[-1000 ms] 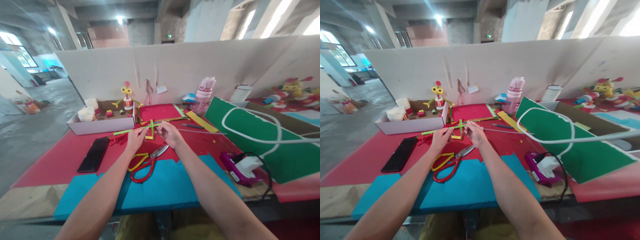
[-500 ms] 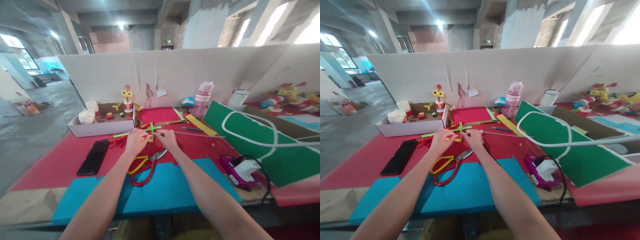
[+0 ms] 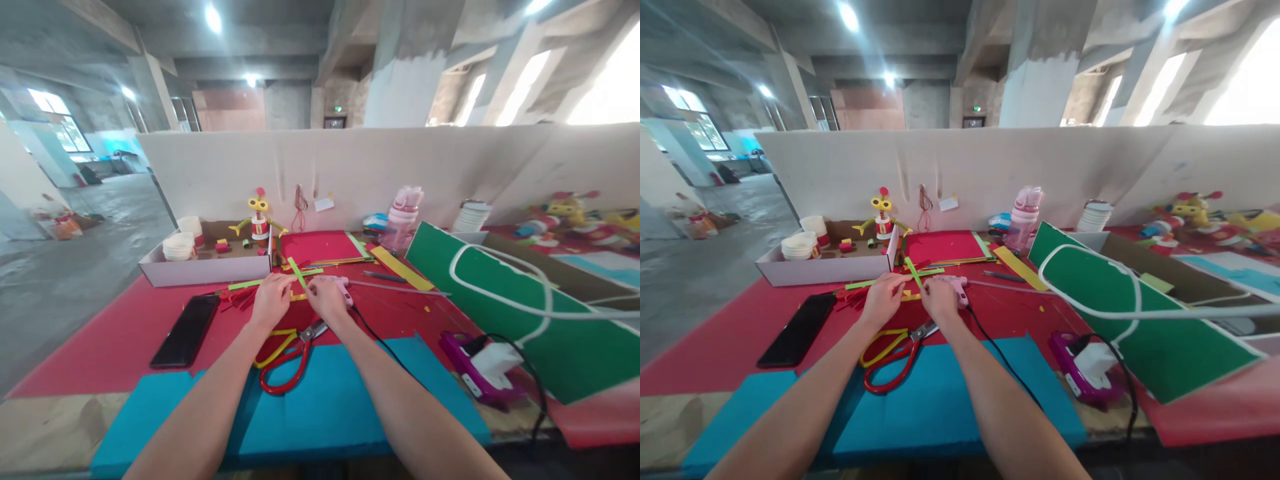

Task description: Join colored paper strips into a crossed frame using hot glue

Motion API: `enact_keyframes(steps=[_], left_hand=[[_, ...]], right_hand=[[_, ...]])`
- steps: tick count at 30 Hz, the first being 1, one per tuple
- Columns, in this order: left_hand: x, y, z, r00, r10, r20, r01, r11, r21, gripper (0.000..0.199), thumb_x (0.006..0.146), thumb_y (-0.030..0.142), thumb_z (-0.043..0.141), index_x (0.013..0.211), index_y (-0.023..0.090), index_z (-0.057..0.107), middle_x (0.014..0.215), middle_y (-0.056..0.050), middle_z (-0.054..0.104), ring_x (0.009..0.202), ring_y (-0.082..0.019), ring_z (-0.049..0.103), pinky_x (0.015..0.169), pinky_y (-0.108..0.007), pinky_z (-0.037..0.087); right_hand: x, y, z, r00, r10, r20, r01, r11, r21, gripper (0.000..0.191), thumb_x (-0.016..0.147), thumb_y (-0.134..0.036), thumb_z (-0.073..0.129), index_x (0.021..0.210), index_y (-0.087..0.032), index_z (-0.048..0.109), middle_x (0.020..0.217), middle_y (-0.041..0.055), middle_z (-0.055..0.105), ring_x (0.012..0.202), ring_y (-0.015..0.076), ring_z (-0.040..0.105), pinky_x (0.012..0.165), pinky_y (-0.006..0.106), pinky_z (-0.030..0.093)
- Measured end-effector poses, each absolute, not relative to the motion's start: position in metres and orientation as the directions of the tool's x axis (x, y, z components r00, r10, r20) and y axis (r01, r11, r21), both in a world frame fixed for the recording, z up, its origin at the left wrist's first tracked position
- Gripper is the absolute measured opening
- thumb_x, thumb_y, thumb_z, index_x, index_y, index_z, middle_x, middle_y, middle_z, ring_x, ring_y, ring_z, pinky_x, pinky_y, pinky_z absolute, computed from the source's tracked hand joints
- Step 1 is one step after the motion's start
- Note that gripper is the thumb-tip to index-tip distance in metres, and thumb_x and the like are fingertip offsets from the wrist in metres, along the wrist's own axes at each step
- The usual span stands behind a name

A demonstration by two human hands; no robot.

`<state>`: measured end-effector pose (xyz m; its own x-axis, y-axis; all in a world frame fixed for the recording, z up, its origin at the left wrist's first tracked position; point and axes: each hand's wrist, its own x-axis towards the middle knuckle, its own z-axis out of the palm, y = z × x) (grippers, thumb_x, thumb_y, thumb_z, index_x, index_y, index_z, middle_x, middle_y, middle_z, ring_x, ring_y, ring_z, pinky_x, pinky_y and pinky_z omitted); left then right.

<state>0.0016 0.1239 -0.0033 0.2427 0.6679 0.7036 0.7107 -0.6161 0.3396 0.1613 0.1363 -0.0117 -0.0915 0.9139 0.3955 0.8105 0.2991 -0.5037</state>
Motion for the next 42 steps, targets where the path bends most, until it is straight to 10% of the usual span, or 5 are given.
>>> enact_keyframes(steps=[4, 7, 11, 20, 42], left_hand=[[0.004, 0.119, 0.002, 0.138, 0.589, 0.796, 0.649, -0.661, 0.376, 0.03, 0.086, 0.012, 0.044, 0.106, 0.02, 0.064, 0.1, -0.007, 0.066, 0.094, -0.019, 0.059, 0.086, -0.033, 0.047], [0.005, 0.117, 0.005, 0.092, 0.568, 0.818, 0.624, -0.673, 0.397, 0.03, 0.086, 0.012, 0.044, 0.109, 0.02, 0.063, 0.103, -0.008, 0.065, 0.098, -0.019, 0.059, 0.089, -0.033, 0.046], [0.006, 0.118, 0.003, 0.063, 0.641, 0.765, 0.581, -0.646, 0.494, 0.027, 0.085, 0.016, 0.047, 0.104, 0.019, 0.065, 0.097, -0.008, 0.068, 0.091, -0.019, 0.061, 0.085, -0.032, 0.046], [0.017, 0.124, -0.008, 0.04, 0.945, 0.324, 0.1, -0.327, 0.94, 0.029, 0.072, 0.036, 0.068, 0.094, 0.017, 0.071, 0.089, -0.007, 0.071, 0.077, -0.018, 0.063, 0.067, -0.026, 0.048], [0.02, 0.122, -0.006, -0.062, 0.972, 0.226, -0.177, -0.233, 0.956, 0.022, 0.068, 0.035, 0.07, 0.073, 0.014, 0.066, 0.062, 0.0, 0.06, 0.06, -0.01, 0.051, 0.061, -0.022, 0.041]], right_hand=[[0.181, 0.144, -0.006, 0.147, 0.911, 0.386, 0.207, 0.353, -0.912, 0.024, 0.075, -0.042, 0.061, 0.068, -0.02, 0.059, 0.059, -0.0005, 0.064, 0.059, 0.0151, 0.061, 0.06, 0.026, 0.047], [0.191, 0.146, 0.0, 0.248, 0.939, 0.238, -0.3, 0.308, -0.903, 0.031, 0.062, -0.042, 0.074, 0.07, -0.02, 0.054, 0.052, -0.0052, 0.059, 0.048, 0.0117, 0.058, 0.055, 0.025, 0.051], [0.188, 0.143, 0.001, 0.179, 0.973, 0.148, -0.544, 0.224, -0.809, 0.036, 0.051, -0.03, 0.084, 0.066, -0.018, 0.054, 0.056, -0.0024, 0.063, 0.053, 0.0119, 0.063, 0.06, 0.025, 0.055], [0.158, 0.133, -0.011, -0.023, 0.99, 0.138, -0.529, 0.105, -0.842, 0.026, 0.055, -0.029, 0.081, 0.071, -0.014, 0.067, 0.067, 0.0039, 0.071, 0.063, 0.0169, 0.067, 0.07, 0.032, 0.057], [0.149, 0.126, -0.014, -0.072, 0.992, 0.103, -0.453, 0.06, -0.889, 0.026, 0.054, -0.034, 0.079, 0.067, -0.014, 0.07, 0.063, 0.0041, 0.07, 0.06, 0.0174, 0.066, 0.07, 0.033, 0.056]])
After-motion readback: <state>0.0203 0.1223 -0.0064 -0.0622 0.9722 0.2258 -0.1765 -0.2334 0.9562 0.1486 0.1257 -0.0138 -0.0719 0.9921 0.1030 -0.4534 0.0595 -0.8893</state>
